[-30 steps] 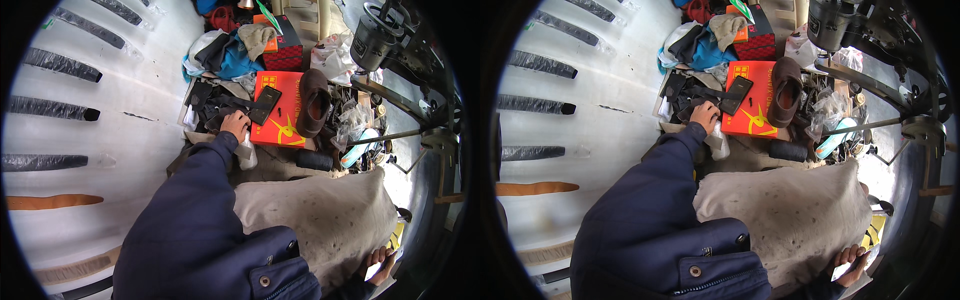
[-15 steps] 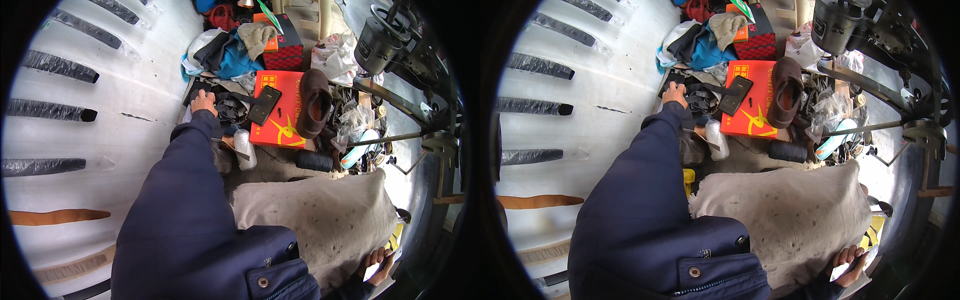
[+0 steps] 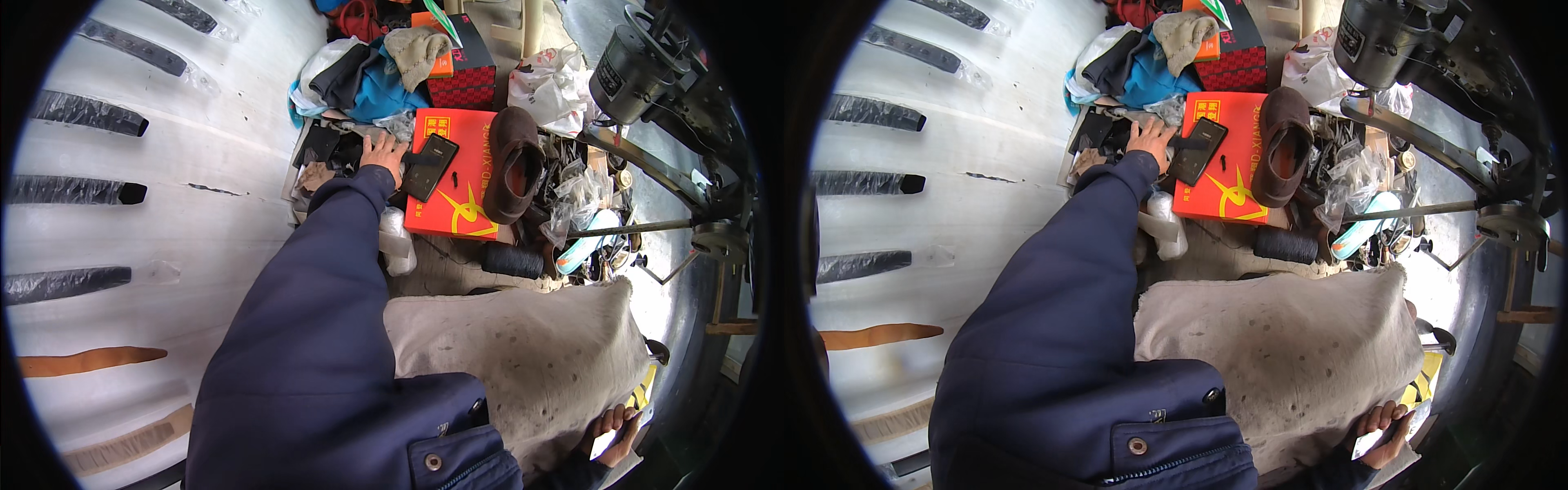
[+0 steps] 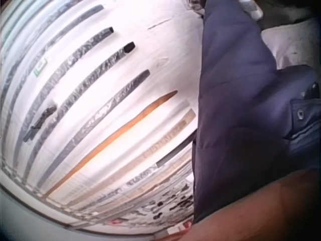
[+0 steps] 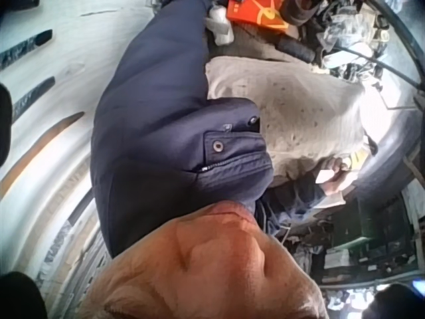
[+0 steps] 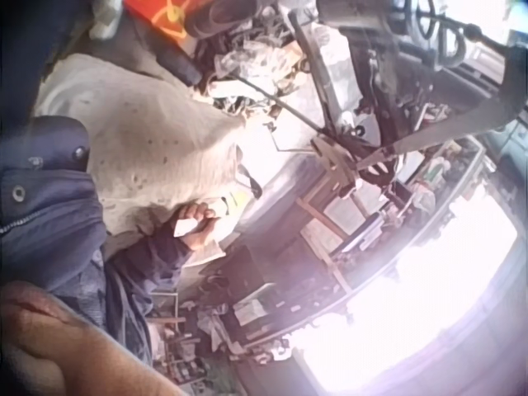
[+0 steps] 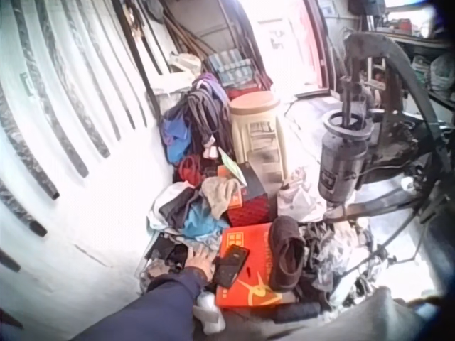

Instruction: The person picks up a brown slip-on shoe and uses a flat metal scraper to smooth the upper and side seams. They then use a small pointed tool to work along the seam and inspect the shoe, turning it over to view the sole and sides.

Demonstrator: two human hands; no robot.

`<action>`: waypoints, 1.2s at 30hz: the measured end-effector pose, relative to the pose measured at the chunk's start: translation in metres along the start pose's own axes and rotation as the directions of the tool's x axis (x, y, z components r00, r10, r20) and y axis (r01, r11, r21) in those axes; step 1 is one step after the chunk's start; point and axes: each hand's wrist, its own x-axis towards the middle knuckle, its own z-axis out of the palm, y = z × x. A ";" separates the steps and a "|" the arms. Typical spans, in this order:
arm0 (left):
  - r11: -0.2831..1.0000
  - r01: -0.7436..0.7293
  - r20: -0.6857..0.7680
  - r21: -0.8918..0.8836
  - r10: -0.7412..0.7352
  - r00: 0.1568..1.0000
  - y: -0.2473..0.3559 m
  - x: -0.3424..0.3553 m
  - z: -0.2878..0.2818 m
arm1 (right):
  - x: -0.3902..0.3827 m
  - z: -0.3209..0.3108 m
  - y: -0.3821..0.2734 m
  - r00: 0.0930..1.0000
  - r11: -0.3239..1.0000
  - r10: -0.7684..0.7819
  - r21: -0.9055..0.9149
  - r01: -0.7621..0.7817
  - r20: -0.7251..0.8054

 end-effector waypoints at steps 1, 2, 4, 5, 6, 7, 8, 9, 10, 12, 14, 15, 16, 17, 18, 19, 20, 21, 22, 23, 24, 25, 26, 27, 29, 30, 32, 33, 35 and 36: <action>1.000 -0.009 0.059 0.018 0.008 0.998 0.002 0.002 0.000 | 0.000 0.001 0.000 1.000 1.000 -0.002 -0.006 0.002 -0.012; 1.000 0.003 0.096 0.024 -0.006 0.995 0.002 0.003 0.000 | 0.000 0.002 0.000 1.000 1.000 -0.008 0.021 0.008 -0.019; 0.998 0.037 0.219 0.046 -0.047 0.975 -0.003 0.002 -0.002 | -0.001 0.003 0.001 1.000 1.000 -0.004 -0.012 0.003 -0.019; 0.999 0.030 0.210 0.016 -0.033 0.977 -0.009 0.000 -0.003 | -0.001 0.004 0.001 1.000 1.000 -0.005 0.022 0.006 -0.007; 1.000 0.001 0.210 0.007 -0.003 0.978 -0.016 -0.004 -0.004 | -0.001 0.004 0.001 1.000 1.000 0.000 -0.004 0.000 -0.012; 1.000 -0.023 0.209 0.006 0.021 0.978 -0.024 -0.009 -0.004 | -0.001 0.005 0.001 1.000 1.000 0.004 0.001 -0.004 -0.008; 0.999 -0.041 0.201 0.027 0.034 0.979 -0.031 -0.015 -0.004 | 0.000 0.005 0.001 1.000 0.999 0.004 0.039 -0.005 0.021; 0.996 -0.066 0.218 0.061 0.052 0.975 -0.038 -0.022 -0.002 | 0.000 0.006 0.001 1.000 1.000 0.012 0.009 -0.012 -0.002; 0.993 -0.080 0.261 0.086 0.055 0.964 -0.045 -0.029 0.000 | 0.001 0.006 0.001 1.000 1.000 0.012 0.011 -0.012 0.002; 0.992 -0.090 0.278 0.094 0.060 0.959 -0.055 -0.042 0.005 | 0.001 0.006 0.001 1.000 1.000 0.013 0.013 -0.013 0.002; 0.995 -0.091 0.188 0.031 0.083 0.979 -0.055 -0.046 0.011 | 0.002 0.007 0.001 1.000 0.999 0.009 0.046 -0.010 0.016; 0.996 -0.086 0.158 0.004 0.084 0.984 -0.053 -0.046 0.013 | 0.002 0.007 0.001 1.000 1.000 0.015 0.013 -0.015 0.001; 0.997 -0.078 0.102 -0.004 0.078 0.992 -0.047 -0.044 0.017 | 0.002 0.006 0.001 1.000 1.000 0.016 0.014 -0.016 0.010; 0.994 -0.085 0.013 -0.068 0.086 0.996 -0.041 -0.042 0.019 | 0.002 0.006 0.001 0.999 0.998 0.014 0.054 -0.016 0.038; 0.985 -0.097 -0.065 -0.140 0.088 0.994 -0.034 -0.038 0.022 | 0.002 0.005 0.001 1.000 1.000 0.015 0.018 -0.015 0.020; 0.971 -0.120 -0.156 -0.206 0.088 0.984 -0.025 -0.034 0.024 | 0.002 0.005 0.001 1.000 1.000 0.013 0.021 -0.013 0.020; 0.964 -0.085 -0.113 -0.252 0.058 0.992 -0.019 -0.027 0.025 | 0.001 0.004 0.002 0.998 0.998 0.006 0.058 -0.009 0.055; 0.960 -0.087 -0.123 -0.266 0.055 0.991 -0.011 -0.024 0.028 | 0.001 0.003 0.002 1.000 1.000 0.007 0.027 -0.008 0.027; 0.961 -0.092 -0.118 -0.260 0.063 0.991 -0.006 -0.020 0.029 | 0.001 0.002 0.002 0.999 1.000 0.004 0.028 -0.005 0.033; 0.964 -0.081 -0.074 -0.254 0.064 0.995 -0.002 -0.018 0.031 | 0.000 0.002 0.002 0.999 0.998 -0.002 0.062 0.000 0.047; 0.969 -0.071 -0.046 -0.238 0.062 0.997 -0.002 -0.016 0.033 | 0.000 0.002 0.002 1.000 1.000 -0.001 0.025 0.001 0.029; 0.974 -0.048 0.013 -0.221 0.053 0.999 -0.002 -0.016 0.034 | -0.001 0.001 0.001 1.000 1.000 -0.002 0.019 0.002 0.022; 0.980 -0.029 0.055 -0.198 0.041 0.998 -0.004 -0.017 0.036 | -0.001 0.001 0.002 0.999 0.999 -0.010 0.045 0.008 0.031; 0.981 -0.042 0.085 -0.188 0.059 0.995 -0.008 -0.019 0.037 | 0.000 0.002 0.001 1.000 1.000 -0.002 0.020 0.002 0.015; 0.984 -0.068 0.119 -0.162 0.087 0.989 -0.016 -0.026 0.038 | 0.001 0.002 0.002 0.999 0.998 -0.001 0.062 -0.001 0.032; 0.986 -0.091 0.140 -0.137 0.110 0.984 -0.020 -0.029 0.037 | 0.001 0.003 0.002 1.000 1.000 0.008 0.030 -0.008 0.018; 0.977 -0.152 0.120 -0.151 0.170 0.978 -0.024 -0.036 0.036 | 0.002 0.004 0.002 0.999 0.998 0.004 0.063 -0.007 0.037; 0.973 -0.172 0.126 -0.157 0.192 0.973 -0.025 -0.039 0.035 | 0.003 0.004 0.002 1.000 1.000 0.011 0.026 -0.012 0.017; 0.966 -0.198 0.173 -0.167 0.227 0.958 -0.024 -0.045 0.033 | 0.002 0.005 0.002 1.000 0.998 0.002 0.056 -0.003 0.015; 0.966 -0.199 0.184 -0.162 0.228 0.956 -0.021 -0.048 0.033 | 0.002 0.005 0.002 1.000 1.000 0.007 0.021 -0.007 0.003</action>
